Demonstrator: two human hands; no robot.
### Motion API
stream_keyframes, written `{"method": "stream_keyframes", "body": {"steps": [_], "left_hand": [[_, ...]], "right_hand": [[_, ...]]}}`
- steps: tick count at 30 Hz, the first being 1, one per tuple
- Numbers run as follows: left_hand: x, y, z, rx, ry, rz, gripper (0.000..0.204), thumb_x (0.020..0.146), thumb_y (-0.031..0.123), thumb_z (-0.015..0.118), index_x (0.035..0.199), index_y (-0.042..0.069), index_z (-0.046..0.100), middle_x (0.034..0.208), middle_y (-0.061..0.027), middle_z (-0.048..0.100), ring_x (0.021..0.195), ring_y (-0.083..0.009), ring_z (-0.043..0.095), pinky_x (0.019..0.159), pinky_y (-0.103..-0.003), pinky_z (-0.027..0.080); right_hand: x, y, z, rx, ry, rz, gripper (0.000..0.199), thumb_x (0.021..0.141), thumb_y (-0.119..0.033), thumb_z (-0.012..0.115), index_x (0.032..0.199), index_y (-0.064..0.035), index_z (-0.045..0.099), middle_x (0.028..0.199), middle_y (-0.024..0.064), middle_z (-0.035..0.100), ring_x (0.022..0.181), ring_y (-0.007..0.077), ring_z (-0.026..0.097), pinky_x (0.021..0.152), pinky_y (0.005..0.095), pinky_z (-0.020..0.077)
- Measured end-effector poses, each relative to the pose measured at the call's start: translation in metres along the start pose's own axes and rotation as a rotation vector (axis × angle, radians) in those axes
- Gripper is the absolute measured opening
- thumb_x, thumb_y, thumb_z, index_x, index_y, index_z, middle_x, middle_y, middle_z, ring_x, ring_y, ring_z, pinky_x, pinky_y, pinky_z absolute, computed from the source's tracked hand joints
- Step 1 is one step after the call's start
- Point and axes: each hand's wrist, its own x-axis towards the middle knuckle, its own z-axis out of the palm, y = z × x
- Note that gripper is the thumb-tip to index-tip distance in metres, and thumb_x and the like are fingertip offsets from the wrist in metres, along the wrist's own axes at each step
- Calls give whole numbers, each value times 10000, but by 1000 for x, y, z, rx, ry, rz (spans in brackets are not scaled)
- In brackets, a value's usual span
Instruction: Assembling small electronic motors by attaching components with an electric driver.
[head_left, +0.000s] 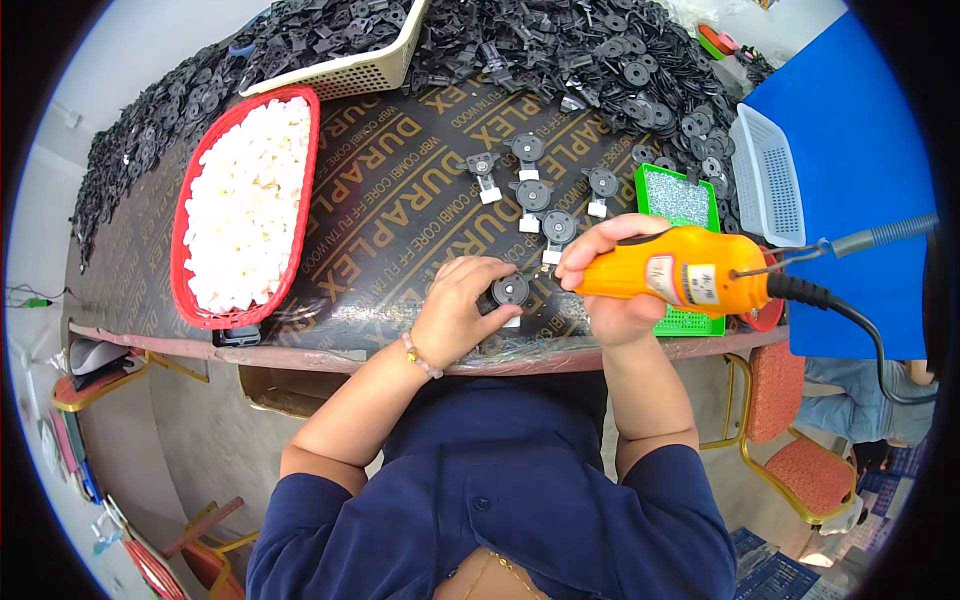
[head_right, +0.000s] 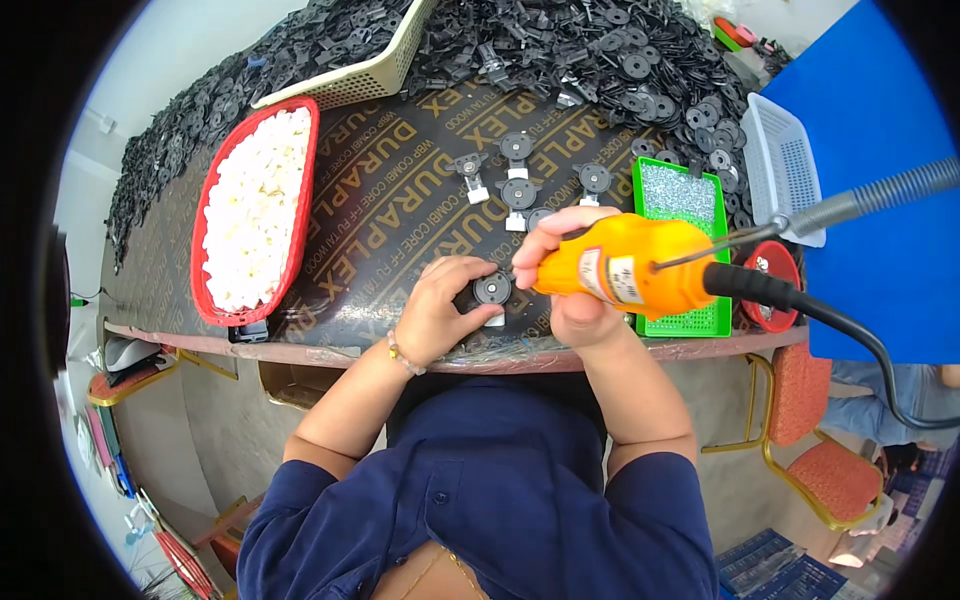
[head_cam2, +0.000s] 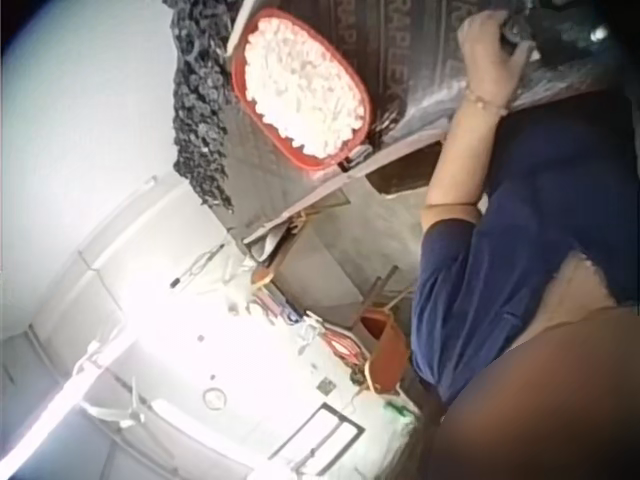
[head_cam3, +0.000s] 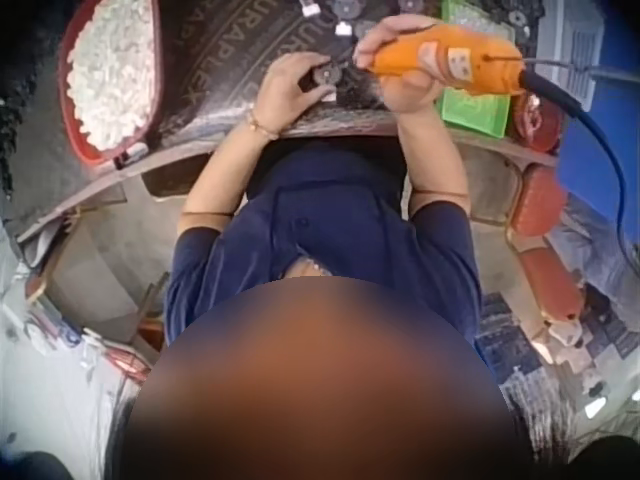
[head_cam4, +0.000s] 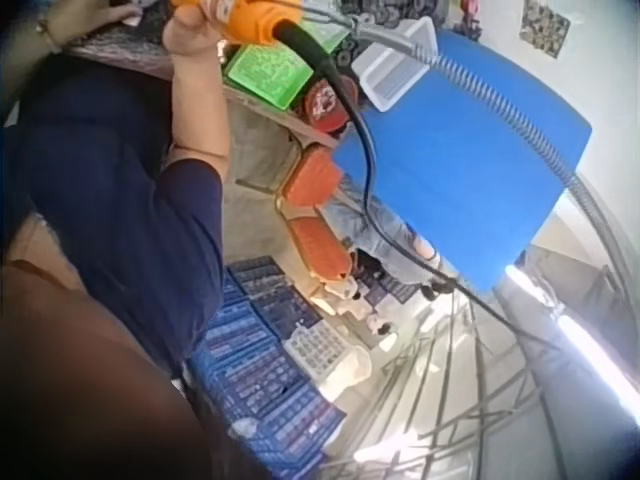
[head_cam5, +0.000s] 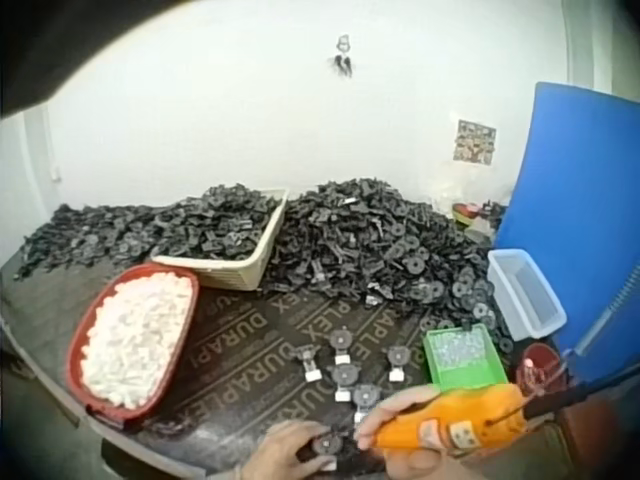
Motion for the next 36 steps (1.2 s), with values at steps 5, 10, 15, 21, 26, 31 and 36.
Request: {"method": "stream_keyframes", "body": {"steps": [5, 10, 15, 21, 26, 31, 36], "left_hand": [[-1, -2, 2, 17, -2, 1, 463, 683, 181, 810, 1093, 64, 630, 1072, -97, 638, 1021, -287, 585, 908, -388, 419], [-1, -2, 1, 15, -7, -7, 461, 686, 175, 807, 1094, 58, 628, 1072, -94, 635, 1023, -287, 582, 906, -387, 420], [-1, -3, 1, 19, -17, -17, 463, 686, 173, 805, 1097, 57, 627, 1071, -92, 632, 1020, -287, 581, 901, -383, 419], [-1, -3, 2, 23, -23, -10, 467, 681, 166, 804, 1098, 57, 626, 1076, -92, 629, 1020, -286, 580, 899, -384, 421], [0, -1, 1, 22, -11, -4, 463, 673, 160, 808, 1085, 53, 627, 1065, -90, 635, 1007, -286, 590, 888, -382, 432], [0, -1, 1, 23, 2, -7, 457, 669, 151, 808, 1077, 50, 628, 1063, -89, 638, 1003, -285, 593, 887, -381, 434], [1, -2, 2, 9, -12, -11, 454, 667, 146, 806, 1073, 47, 628, 1067, -90, 640, 1010, -284, 590, 888, -383, 434]], "right_hand": [[-3, 11, 9, 42, -41, 48, 815, 713, -738, 625, 1100, -43, 443, 777, 114, 604, 615, 179, 599, 632, 325, 535], [-3, 21, 9, 35, -42, 48, 813, 725, -744, 609, 1093, -39, 441, 767, 113, 599, 606, 173, 595, 623, 319, 534], [-4, 23, 8, 27, -49, 50, 807, 738, -741, 603, 1089, -33, 440, 763, 116, 598, 601, 171, 592, 612, 314, 530], [-3, 23, 12, 24, -66, 38, 799, 740, -729, 614, 1089, -31, 441, 769, 118, 599, 602, 171, 594, 619, 315, 532], [-2, 22, 14, 23, -73, 53, 791, 726, -714, 644, 1079, -33, 449, 773, 119, 600, 606, 172, 595, 617, 311, 531], [-4, 21, 15, 23, -90, 67, 789, 715, -704, 663, 1072, -33, 453, 778, 123, 604, 610, 173, 594, 613, 305, 529], [-4, 23, 12, 45, -85, 42, 798, 704, -715, 661, 1065, -34, 455, 782, 124, 606, 614, 173, 596, 627, 304, 528]]}}
